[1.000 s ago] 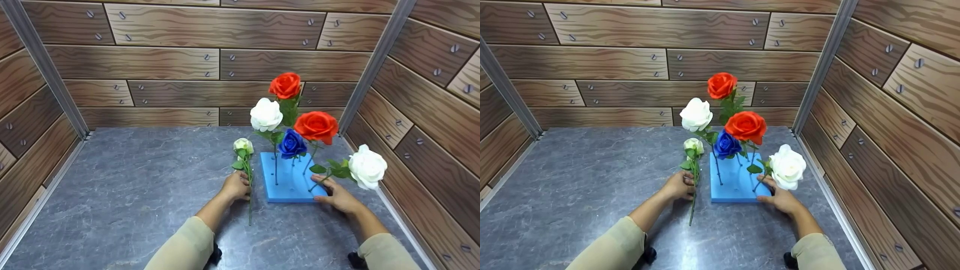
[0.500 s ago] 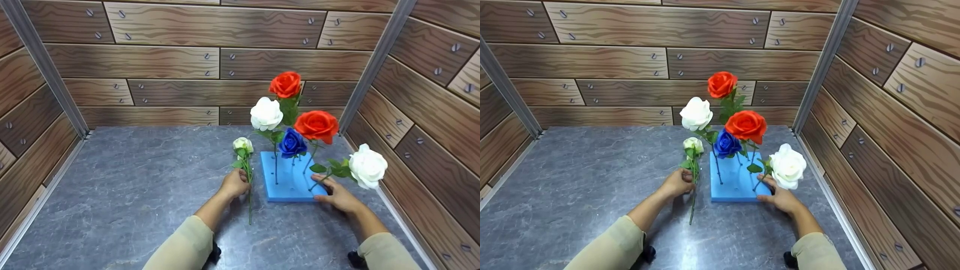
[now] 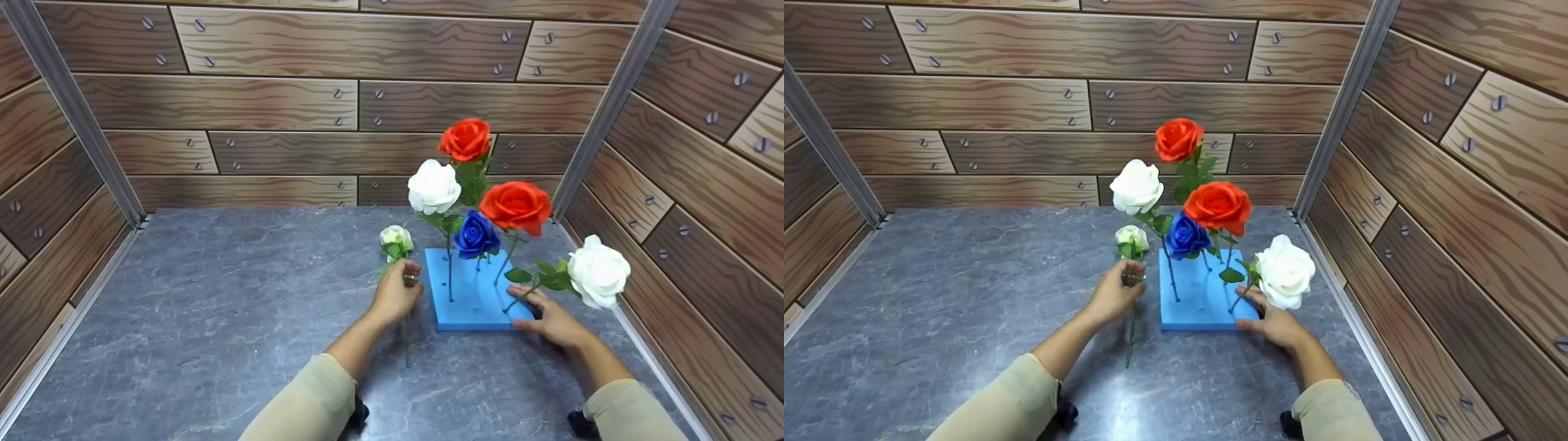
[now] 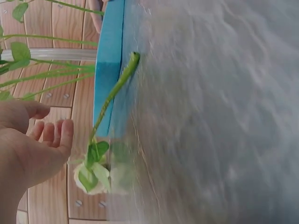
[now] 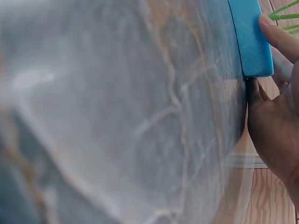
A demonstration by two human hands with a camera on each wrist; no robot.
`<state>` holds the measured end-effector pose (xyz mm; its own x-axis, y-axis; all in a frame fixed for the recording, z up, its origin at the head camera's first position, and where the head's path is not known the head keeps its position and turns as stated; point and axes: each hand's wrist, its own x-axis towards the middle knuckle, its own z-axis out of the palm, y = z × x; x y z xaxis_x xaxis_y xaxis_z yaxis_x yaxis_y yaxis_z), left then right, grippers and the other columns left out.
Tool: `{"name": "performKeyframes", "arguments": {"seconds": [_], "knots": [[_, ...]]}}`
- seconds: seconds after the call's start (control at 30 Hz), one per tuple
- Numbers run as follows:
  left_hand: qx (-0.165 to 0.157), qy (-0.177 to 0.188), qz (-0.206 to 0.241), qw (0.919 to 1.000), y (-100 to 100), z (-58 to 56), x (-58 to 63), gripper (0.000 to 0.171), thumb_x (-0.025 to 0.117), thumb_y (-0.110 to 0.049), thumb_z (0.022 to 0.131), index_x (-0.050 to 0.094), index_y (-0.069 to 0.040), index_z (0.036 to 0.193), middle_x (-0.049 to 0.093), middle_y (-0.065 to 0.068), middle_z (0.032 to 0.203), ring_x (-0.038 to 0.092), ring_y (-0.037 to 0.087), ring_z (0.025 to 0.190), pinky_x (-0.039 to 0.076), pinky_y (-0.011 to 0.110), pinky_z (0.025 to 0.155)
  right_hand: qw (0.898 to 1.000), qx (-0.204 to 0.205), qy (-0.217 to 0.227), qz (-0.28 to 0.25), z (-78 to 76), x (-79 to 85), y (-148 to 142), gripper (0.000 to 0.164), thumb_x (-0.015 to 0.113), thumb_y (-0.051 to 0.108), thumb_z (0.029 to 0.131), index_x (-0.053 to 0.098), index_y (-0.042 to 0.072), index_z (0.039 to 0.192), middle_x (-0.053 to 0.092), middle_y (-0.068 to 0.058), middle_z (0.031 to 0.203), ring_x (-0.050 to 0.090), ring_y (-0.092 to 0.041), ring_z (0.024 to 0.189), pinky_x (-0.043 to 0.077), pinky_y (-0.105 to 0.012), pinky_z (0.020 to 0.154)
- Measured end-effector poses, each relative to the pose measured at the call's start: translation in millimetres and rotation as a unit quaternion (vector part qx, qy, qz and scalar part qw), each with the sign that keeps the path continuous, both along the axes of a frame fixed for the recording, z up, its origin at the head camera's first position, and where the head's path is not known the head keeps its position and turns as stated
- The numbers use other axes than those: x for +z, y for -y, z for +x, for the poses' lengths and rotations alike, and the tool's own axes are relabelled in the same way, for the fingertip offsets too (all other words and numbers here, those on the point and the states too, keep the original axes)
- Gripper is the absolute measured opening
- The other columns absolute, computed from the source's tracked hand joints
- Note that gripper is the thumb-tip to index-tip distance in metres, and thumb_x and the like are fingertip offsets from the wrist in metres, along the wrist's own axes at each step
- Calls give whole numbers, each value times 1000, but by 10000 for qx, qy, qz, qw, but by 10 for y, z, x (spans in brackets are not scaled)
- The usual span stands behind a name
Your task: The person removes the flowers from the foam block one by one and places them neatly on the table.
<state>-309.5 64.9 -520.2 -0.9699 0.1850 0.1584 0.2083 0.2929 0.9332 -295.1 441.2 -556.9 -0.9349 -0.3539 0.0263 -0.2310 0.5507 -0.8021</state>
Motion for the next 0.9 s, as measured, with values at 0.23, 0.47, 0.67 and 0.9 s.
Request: {"name": "performKeyframes", "arguments": {"seconds": [0.23,0.47,0.67,0.9], "knots": [[-307,181,414,9985,-159,-2,-12,30,75,-4,98,67,-2,128,72,22,134,74,39,120,67,39,97,9996,-3,-245,117,4,-6,-12,73,86,20,94,55,5,158,40,-23,171,25,-50,162,26,-1,109],[-519,292,611,9964,-297,-1,-33,32,76,-11,100,70,-4,131,74,17,137,74,38,125,66,40,100,9999,-89,-39,69,-7,-26,-17,74,86,22,94,54,7,159,37,-23,173,23,-48,164,25,-1,108],[-431,190,596,9971,-389,-18,-42,28,76,-6,100,72,-5,127,76,17,134,76,38,123,67,37,97,9999,-106,-41,-52,8,-29,3,72,86,21,94,55,6,157,38,-22,173,23,-48,164,25,0,109],[-430,256,635,9967,-450,-29,-78,23,76,-5,100,72,-5,122,78,14,125,76,32,118,67,31,92,9996,-8,-68,-271,12,-30,13,72,86,15,93,55,2,157,38,-25,172,21,-51,163,27,0,109]]}}
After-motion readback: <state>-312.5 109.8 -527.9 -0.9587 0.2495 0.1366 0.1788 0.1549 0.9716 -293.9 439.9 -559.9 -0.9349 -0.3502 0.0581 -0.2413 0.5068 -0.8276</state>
